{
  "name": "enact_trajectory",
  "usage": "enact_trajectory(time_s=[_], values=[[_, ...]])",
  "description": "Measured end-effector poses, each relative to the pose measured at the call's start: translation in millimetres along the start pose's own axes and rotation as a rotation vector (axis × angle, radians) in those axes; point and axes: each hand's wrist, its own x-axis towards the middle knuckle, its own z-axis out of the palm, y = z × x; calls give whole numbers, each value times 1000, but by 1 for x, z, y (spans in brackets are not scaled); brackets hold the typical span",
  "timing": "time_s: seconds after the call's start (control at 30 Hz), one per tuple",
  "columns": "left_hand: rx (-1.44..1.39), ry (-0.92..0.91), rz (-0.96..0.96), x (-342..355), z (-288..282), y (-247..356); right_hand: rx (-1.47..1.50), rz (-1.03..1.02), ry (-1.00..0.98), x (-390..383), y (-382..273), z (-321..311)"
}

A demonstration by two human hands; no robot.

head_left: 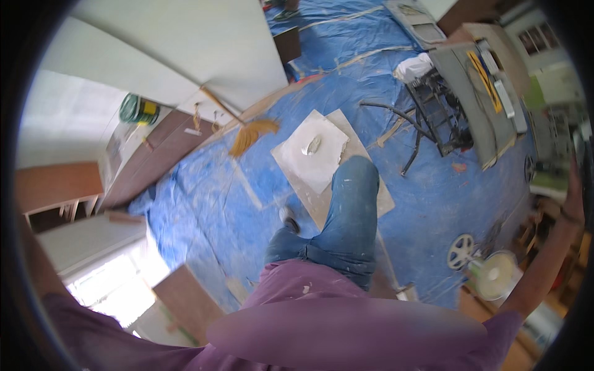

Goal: The person scoops joint compound from a board and applies it to ceiling seams and wall joints using a putty knife and a larger trowel. The person repeatedly smooths the compound along seams and around ceiling fixtures.

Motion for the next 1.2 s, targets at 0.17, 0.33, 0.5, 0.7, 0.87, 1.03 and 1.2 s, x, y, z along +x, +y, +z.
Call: enact_trajectory(time_s=[0.17,0.33,0.5,0.7,0.87,1.03,1.2], values=[[-4,-118,-224,-235,246,-124,167,172,-6,-183,298,-35],[-183,-816,-619,-638,345,-84,206,492,262,-416,422,-29],[-322,-1274,-1049,-860,243,13,241,601,300,-448,439,0],[-324,-1252,-1246,-954,163,31,217,606,-16,-350,463,92],[-124,-828,-952,-800,152,-103,361,504,-108,-261,512,62],[29,-477,-938,-625,198,-197,220,650,3,-293,517,-17],[-452,-266,-745,-527,225,-125,255,763,241,-450,548,-148]])
